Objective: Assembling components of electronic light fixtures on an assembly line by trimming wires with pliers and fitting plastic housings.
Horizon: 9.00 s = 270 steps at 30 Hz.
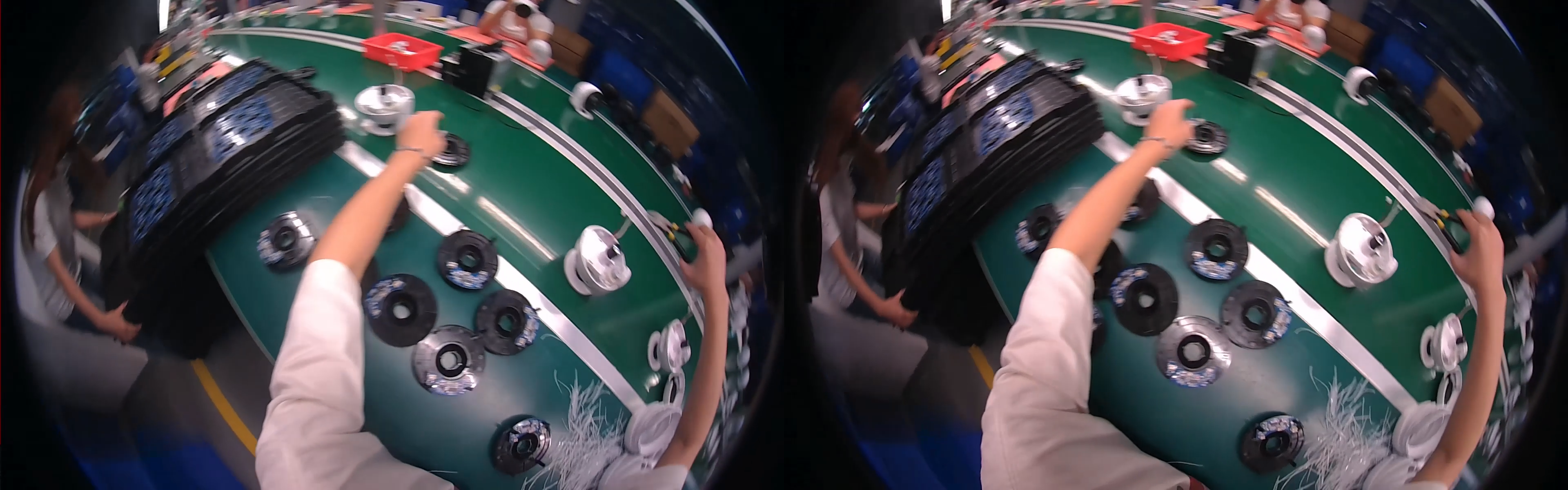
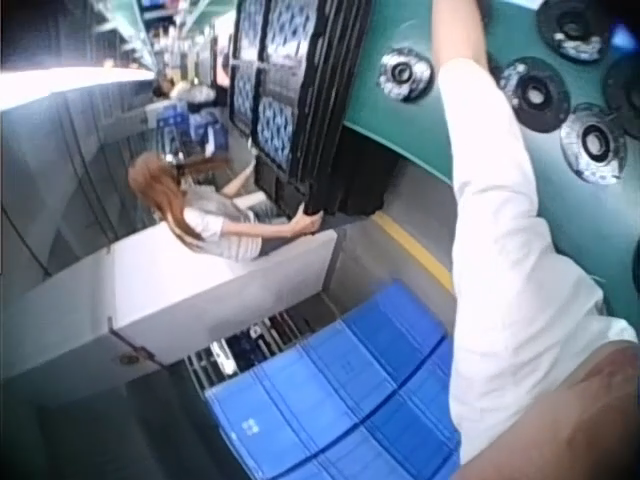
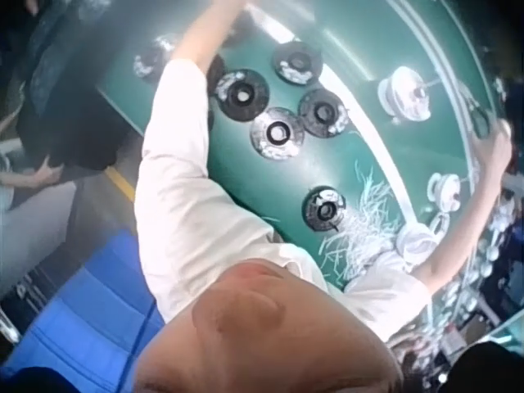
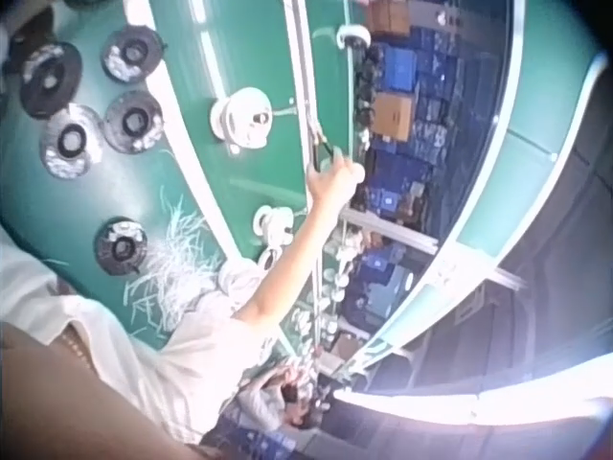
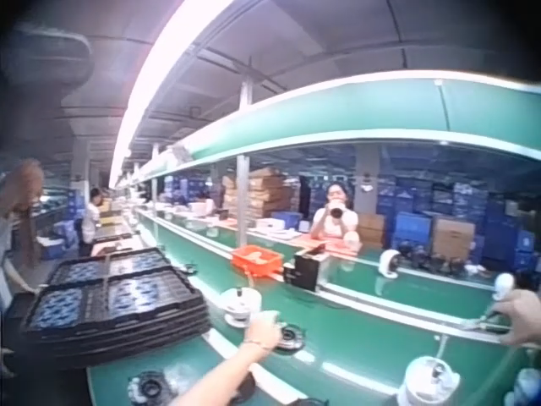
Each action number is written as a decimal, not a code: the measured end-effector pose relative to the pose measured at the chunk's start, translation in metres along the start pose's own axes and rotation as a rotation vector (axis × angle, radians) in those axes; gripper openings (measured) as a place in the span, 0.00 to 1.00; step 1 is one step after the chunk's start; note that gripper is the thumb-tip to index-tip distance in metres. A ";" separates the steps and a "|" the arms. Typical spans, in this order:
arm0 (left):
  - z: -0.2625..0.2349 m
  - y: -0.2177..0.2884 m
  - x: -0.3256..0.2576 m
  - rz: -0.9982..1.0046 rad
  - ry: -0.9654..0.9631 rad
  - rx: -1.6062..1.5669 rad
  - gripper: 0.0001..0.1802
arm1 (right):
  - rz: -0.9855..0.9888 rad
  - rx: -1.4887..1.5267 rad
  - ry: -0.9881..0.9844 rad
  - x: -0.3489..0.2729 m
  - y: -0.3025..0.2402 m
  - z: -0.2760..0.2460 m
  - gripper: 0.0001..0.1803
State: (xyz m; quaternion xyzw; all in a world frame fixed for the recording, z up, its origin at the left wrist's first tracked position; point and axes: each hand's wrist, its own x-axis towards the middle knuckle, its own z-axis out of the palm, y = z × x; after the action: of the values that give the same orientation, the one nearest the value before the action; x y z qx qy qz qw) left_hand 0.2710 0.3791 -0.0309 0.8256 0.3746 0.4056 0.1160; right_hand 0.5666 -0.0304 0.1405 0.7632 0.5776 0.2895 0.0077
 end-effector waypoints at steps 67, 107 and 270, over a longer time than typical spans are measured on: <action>-0.057 -0.043 -0.017 -0.379 -0.405 -0.049 0.27 | -0.216 0.042 0.083 0.026 -0.091 -0.016 0.25; -0.083 0.261 -0.160 -0.340 -0.958 -1.305 0.29 | 0.142 -0.072 -0.077 -0.089 -0.111 -0.071 0.19; -0.081 0.237 -0.348 -1.101 -1.098 -2.134 0.36 | 0.643 1.253 0.132 -0.256 -0.268 -0.048 0.63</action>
State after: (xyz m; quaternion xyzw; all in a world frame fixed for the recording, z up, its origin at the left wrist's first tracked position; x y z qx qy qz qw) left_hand 0.1981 -0.0418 -0.0639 0.1259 0.0619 0.0144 0.9900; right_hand 0.2676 -0.1837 -0.0233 0.7377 0.3809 -0.0638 -0.5538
